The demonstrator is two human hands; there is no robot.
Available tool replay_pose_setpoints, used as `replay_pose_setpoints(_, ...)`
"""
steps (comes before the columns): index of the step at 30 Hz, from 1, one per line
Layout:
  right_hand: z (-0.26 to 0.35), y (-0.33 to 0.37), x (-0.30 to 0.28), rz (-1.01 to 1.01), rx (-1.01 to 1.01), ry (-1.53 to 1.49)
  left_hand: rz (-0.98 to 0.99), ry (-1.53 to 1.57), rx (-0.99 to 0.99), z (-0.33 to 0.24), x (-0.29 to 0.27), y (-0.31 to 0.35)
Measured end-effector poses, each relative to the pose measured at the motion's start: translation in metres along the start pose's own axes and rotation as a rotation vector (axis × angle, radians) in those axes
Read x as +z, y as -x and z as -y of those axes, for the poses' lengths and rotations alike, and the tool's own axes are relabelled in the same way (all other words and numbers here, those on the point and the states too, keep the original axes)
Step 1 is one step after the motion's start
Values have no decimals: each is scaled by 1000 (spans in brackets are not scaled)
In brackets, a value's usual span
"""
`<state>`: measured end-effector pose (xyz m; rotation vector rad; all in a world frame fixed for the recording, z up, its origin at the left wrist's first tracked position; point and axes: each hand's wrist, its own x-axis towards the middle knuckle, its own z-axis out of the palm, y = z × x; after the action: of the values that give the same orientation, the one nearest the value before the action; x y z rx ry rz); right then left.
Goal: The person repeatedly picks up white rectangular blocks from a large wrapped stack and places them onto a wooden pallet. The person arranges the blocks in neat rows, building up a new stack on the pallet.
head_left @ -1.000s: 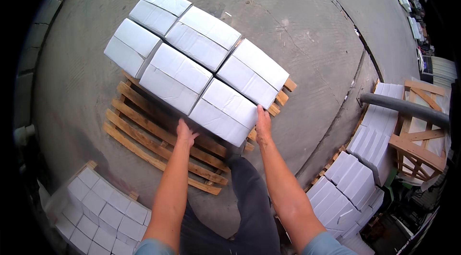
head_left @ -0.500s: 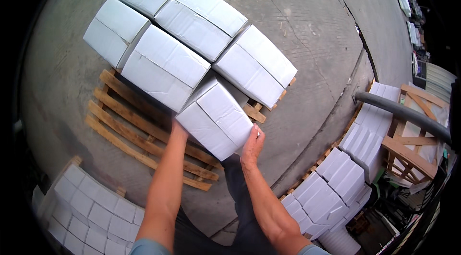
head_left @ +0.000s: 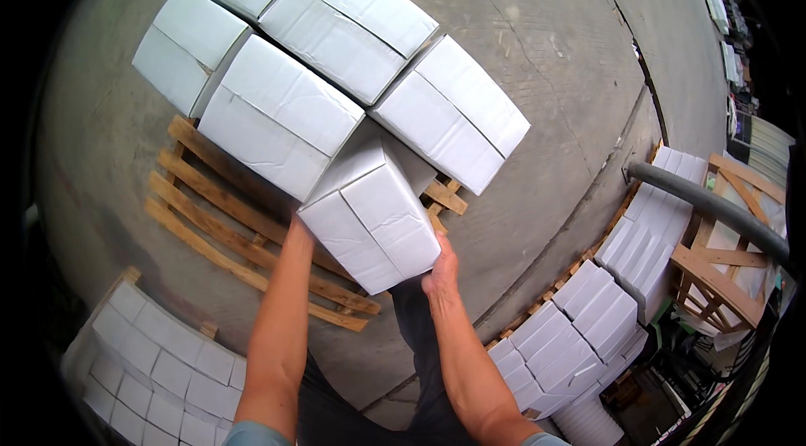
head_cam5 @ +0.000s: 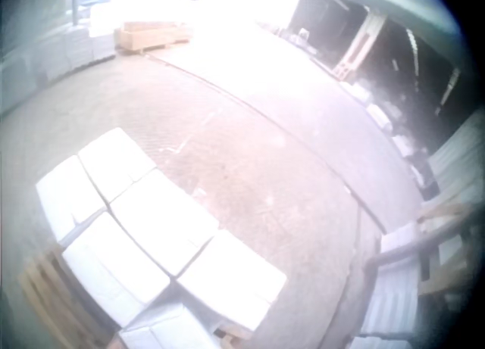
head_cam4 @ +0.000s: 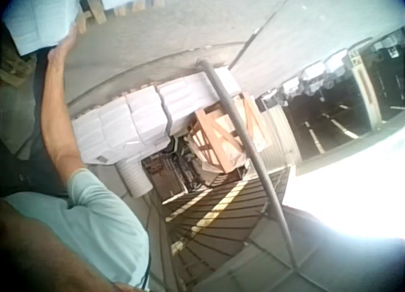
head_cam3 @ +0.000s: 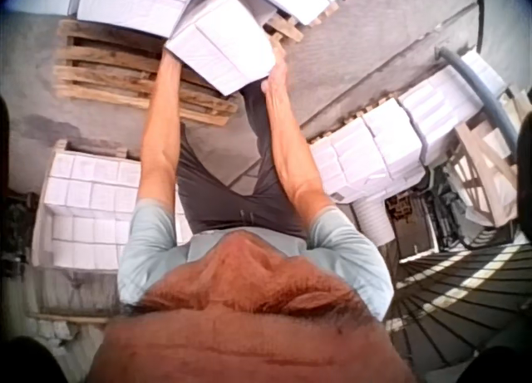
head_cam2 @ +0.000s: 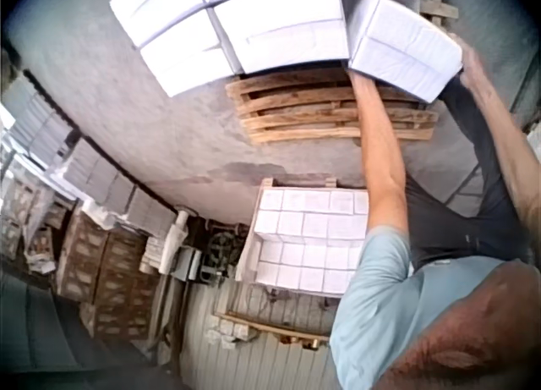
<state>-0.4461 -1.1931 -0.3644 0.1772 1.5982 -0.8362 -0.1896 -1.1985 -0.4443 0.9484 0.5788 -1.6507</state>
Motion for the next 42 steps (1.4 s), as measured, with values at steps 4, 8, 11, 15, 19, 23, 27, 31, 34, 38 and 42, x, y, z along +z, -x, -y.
replay_pose_setpoints(4, -7, -12, -6, -6, -88, -12, -7, -24, -41, 8, -14, -8)
replay_pose_setpoints(8, 20, -25, 5, 126, -47, 50, -139, -49, -96, 14, -47, 5)
replay_pose_setpoints(11, 29, -20, 12, 135, 105, 51, -211, -173, -97, 8, -52, 6)
replay_pose_setpoints(15, 27, -72, -6, 226, 361, -7, -280, -296, -116, -5, -55, -15)
replay_pose_setpoints(19, 10, -75, 18, 388, 304, 158, -232, -238, -104, -7, -72, -27)
replay_pose_setpoints(23, 4, -69, 8, 402, 229, 154, -157, -410, -9, -13, -29, 4)
replay_pose_setpoints(27, -13, -31, 21, 517, 266, 198, -256, -519, 124, -3, -90, 24)
replay_pose_setpoints(31, -33, 27, 12, 474, 347, 298, -180, -117, 109, 23, -124, 123)
replay_pose_setpoints(34, -68, 79, 8, 529, 423, 399, -248, 47, 141, 42, -168, 210)
replay_pose_setpoints(38, -135, 164, -17, 506, 513, 464, -377, 175, 147, 45, -212, 351)
replay_pose_setpoints(42, -204, 256, -40, 503, 622, 595, -470, 163, 264, 62, -294, 471)
